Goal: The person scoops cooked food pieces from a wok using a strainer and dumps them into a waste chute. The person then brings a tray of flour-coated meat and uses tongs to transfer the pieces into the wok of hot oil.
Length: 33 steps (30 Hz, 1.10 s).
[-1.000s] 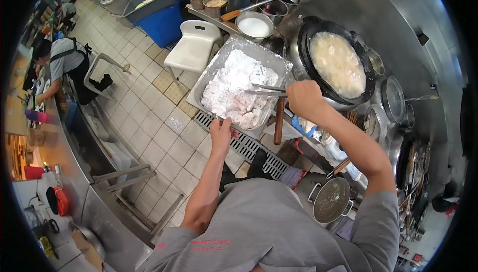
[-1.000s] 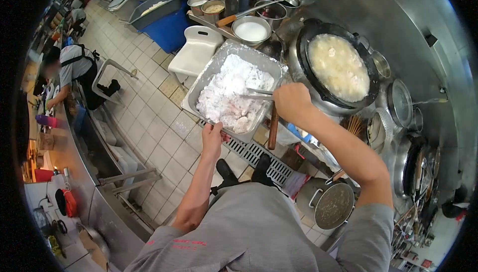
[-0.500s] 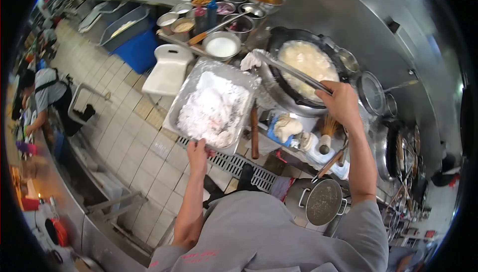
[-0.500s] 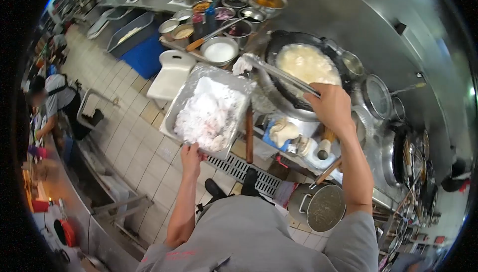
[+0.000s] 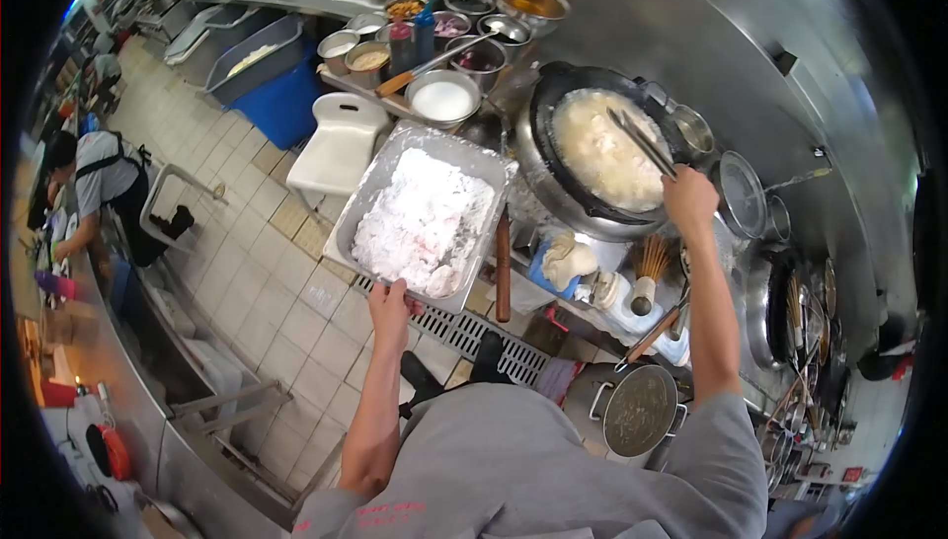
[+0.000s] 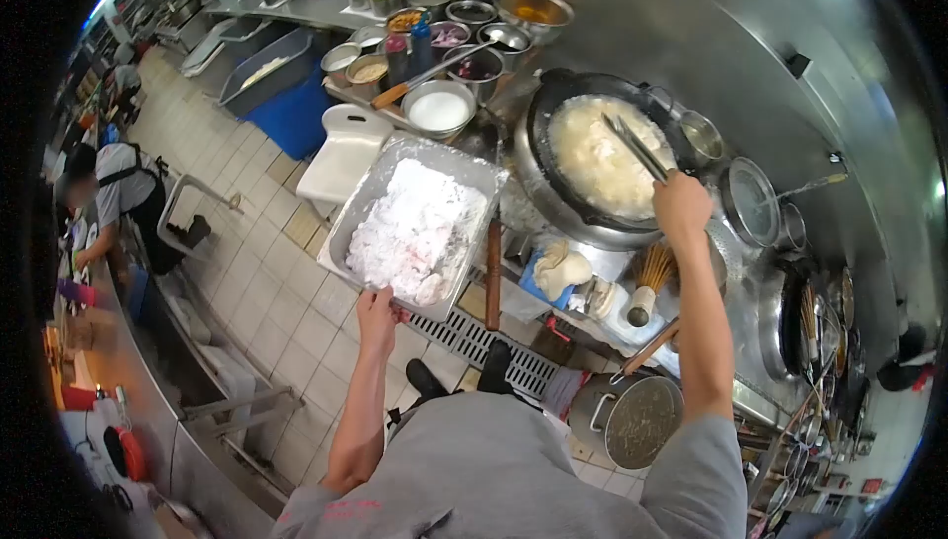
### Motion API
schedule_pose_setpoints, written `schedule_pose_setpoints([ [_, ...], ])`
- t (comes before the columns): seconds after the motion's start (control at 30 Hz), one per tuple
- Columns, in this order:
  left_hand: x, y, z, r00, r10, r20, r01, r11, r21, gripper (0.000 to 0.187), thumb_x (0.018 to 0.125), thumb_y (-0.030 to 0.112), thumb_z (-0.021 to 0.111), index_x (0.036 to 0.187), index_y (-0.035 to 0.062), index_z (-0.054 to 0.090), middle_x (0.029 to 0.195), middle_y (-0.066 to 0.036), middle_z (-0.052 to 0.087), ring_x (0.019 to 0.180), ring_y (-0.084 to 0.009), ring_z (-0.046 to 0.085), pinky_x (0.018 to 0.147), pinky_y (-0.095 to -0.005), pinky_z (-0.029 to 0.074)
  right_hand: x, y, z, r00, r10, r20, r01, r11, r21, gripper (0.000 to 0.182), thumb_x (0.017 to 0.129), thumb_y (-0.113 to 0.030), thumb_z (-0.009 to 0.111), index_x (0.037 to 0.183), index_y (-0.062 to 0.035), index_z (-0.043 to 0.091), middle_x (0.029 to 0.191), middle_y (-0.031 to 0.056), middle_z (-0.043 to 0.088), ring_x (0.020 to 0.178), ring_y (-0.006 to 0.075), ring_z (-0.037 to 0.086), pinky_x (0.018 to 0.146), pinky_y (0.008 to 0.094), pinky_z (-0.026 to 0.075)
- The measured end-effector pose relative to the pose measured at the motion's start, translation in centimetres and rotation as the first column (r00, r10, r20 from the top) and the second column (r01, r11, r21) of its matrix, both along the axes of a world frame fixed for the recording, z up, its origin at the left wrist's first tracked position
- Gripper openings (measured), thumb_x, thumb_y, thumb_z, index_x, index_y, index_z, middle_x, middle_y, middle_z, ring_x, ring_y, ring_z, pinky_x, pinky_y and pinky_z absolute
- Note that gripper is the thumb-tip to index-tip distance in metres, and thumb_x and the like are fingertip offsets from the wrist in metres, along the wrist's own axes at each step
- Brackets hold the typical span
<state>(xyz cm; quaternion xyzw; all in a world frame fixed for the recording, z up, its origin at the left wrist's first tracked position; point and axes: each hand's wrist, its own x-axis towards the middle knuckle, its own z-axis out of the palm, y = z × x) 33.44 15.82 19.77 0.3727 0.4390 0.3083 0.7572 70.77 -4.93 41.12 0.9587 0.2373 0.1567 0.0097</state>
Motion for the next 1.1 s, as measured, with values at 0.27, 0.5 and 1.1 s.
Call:
schedule_pose_setpoints([
  [0.27, 0.0, 0.1, 0.0, 0.999, -0.017, 0.034, 0.017, 1.0, -0.006, 0.014, 0.089, 0.013, 0.053, 0.094, -0.0003, 0.052, 0.069, -0.008, 0.059, 0.051, -0.0137, 0.055, 0.043, -0.0269, 0.046, -11.6, 3.4, 0.8, 0.829, 0.425, -0.364, -0.441, 0.897, 0.042, 0.028, 0.08, -0.032, 0.064, 0.093, -0.0075, 0.069, 0.078, 0.02, 0.066, 0.079, 0.0354, 0.065, 0.071, 0.0443, 0.051],
  [0.5, -0.1, 0.1, 0.2, 0.999, -0.027, 0.025, 0.027, 1.0, -0.001, 0.012, 0.09, 0.013, 0.051, 0.091, 0.0004, 0.051, 0.07, -0.009, 0.059, 0.052, -0.0148, 0.056, 0.043, -0.0271, 0.046, -14.3, 10.3, -7.0, 0.782, 0.404, -0.474, -0.498, 0.863, -0.085, 0.025, 0.079, -0.03, 0.064, 0.086, -0.0072, 0.068, 0.079, 0.0184, 0.066, 0.08, 0.0364, 0.064, 0.071, 0.0452, 0.05],
  [1.1, 0.0, 0.2, 0.6, 1.0, -0.011, 0.003, 0.011, 1.0, -0.004, 0.014, 0.087, 0.013, 0.053, 0.088, -0.0002, 0.051, 0.066, -0.009, 0.058, 0.05, -0.0146, 0.055, 0.042, -0.0268, 0.046, 3.2, -0.2, -1.7, 0.996, -0.083, -0.039, 0.086, 0.994, 0.074, 0.032, 0.081, -0.033, 0.064, 0.093, -0.0036, 0.067, 0.086, 0.0215, 0.067, 0.085, 0.0384, 0.064, 0.075, 0.0464, 0.05],
])
